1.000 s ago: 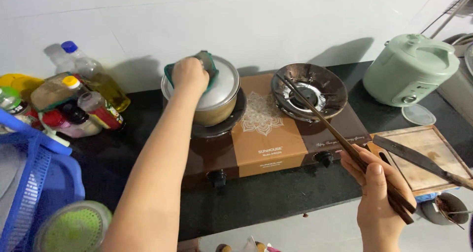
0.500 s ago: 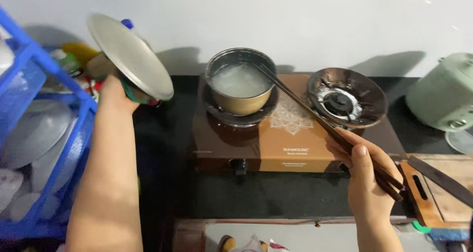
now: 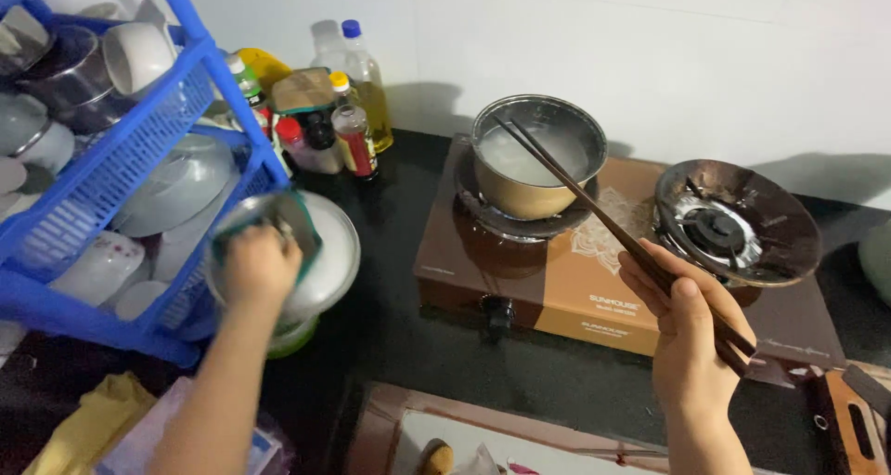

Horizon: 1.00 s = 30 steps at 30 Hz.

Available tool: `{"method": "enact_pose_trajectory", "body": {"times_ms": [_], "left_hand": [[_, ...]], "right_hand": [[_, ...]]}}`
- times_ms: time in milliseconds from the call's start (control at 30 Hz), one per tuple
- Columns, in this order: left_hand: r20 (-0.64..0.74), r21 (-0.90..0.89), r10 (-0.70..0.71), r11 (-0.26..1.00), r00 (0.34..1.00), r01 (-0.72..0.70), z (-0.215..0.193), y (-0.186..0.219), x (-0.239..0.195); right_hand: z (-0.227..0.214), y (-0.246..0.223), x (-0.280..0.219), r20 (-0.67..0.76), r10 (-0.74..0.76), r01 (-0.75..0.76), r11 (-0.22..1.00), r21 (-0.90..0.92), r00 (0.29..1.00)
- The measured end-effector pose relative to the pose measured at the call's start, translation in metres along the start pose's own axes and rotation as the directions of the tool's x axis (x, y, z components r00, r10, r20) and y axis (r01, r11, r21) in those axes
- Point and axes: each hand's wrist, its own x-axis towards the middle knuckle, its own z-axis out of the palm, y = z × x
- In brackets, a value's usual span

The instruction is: The person places a pot on a portable gas stove, removes the lid, and stirs the contents with chopsticks. They then replace the lid and continue to monitor the pot while it cooks.

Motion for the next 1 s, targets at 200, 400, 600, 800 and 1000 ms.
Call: {"method": "enact_pose_trajectory", "body": {"times_ms": [200, 400, 600, 800, 1000], "left_hand": [[0.081, -0.022, 0.147, 0.989, 0.986, -0.146, 0.034, 0.033, -0.058], [0.194, 0.031, 0.198, 0.978, 0.961, -0.208, 0.046, 0.050, -0.076], [0.311, 0.075, 0.155, 0.980, 0.938, -0.187, 0.033, 0.055, -0.082], [0.422, 0.177, -0.001, 0.981, 0.907, -0.081, 0.019, 0.062, -0.077], [0.467, 0.259, -0.096, 0.965, 0.879, -0.033, -0.009, 0.074, -0.073]], "right_hand": [[0.005, 0.004, 0.005, 0.026, 0.005, -0.005, 1.000, -0.023, 1.000], [0.009, 0.001, 0.004, 0.008, 0.020, -0.020, 0.998, -0.065, 1.000], [0.001, 0.005, 0.002, 0.019, -0.012, 0.013, 0.998, -0.066, 1.000], [0.001, 0.002, 0.003, -0.006, -0.019, 0.018, 0.998, -0.065, 1.000], [-0.002, 0.002, 0.002, 0.000, -0.040, 0.040, 0.996, -0.075, 0.999]]}}
